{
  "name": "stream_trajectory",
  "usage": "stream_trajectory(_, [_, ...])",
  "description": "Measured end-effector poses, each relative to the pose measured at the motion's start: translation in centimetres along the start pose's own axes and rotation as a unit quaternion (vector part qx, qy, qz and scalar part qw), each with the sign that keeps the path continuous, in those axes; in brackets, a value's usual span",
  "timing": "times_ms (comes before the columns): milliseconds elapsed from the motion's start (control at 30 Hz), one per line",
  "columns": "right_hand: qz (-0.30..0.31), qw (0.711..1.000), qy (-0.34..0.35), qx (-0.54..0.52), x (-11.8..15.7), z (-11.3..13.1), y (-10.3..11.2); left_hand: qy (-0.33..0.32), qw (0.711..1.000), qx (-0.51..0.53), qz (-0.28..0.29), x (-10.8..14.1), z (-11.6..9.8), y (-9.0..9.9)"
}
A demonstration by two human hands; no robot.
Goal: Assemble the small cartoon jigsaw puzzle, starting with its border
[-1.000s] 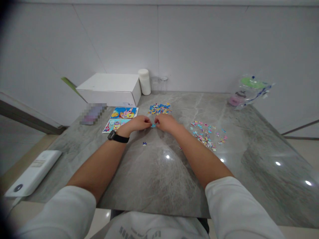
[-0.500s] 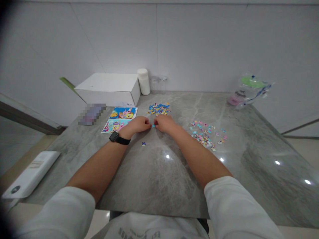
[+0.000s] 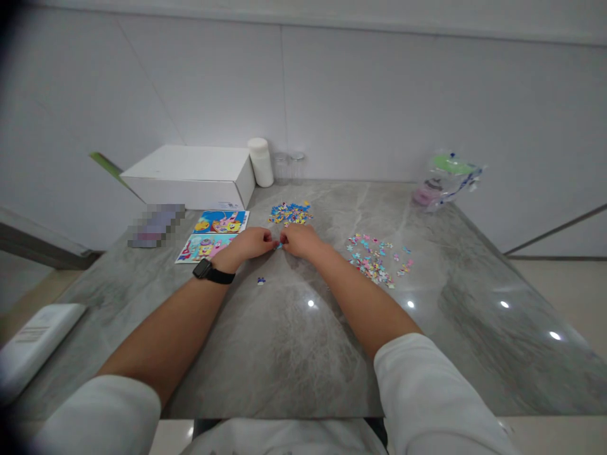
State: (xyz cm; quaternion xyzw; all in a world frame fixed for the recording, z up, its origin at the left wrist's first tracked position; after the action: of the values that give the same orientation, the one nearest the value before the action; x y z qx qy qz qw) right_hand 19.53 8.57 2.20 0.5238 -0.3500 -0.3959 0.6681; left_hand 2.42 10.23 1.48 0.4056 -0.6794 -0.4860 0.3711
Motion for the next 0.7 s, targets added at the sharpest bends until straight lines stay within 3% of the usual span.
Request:
stream_trajectory(133, [0.001,1.000,-0.009,-0.011,0.3,0.1,0.6,-0.008,1.000,0.014,-0.018,-0.1,0.1,1.0])
stream_trajectory(233, [-0.015,1.000,-0.003,-0.027,0.7,0.2,2.0,-0.015,0.996,0.052,-0.070,0.2,0.0,2.4])
stream_trajectory(400, [-0.087,0.995,-0.012,-0.049,2.7,-0.4,7.2,-0.044,0.982,0.112,-0.145,1.5,-1.3,5.2])
stream_trajectory(567, [-0.194,0.975,-0.052,-0.093,7.4,-2.4,13.8,-0.130,0.974,0.142,-0.122,3.3,-4.5,6.6])
stream_trajectory(700, [-0.226,0.966,-0.097,-0.076,11.5,-4.7,16.0,-0.238,0.965,0.103,-0.038,4.6,-8.0,5.1])
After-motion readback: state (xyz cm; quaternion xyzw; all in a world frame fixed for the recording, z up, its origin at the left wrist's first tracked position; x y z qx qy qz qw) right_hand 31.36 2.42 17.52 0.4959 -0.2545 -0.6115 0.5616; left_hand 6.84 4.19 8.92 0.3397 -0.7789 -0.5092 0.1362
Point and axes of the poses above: each hand's wrist, its own x-axis away from the middle knuckle, its own y-axis out of the back of the hand, z = x × y, the point moved 3 cm from there along -x, towards the middle knuckle, and after that the axes turned 1 degree about -y, right-handed, at the moved point
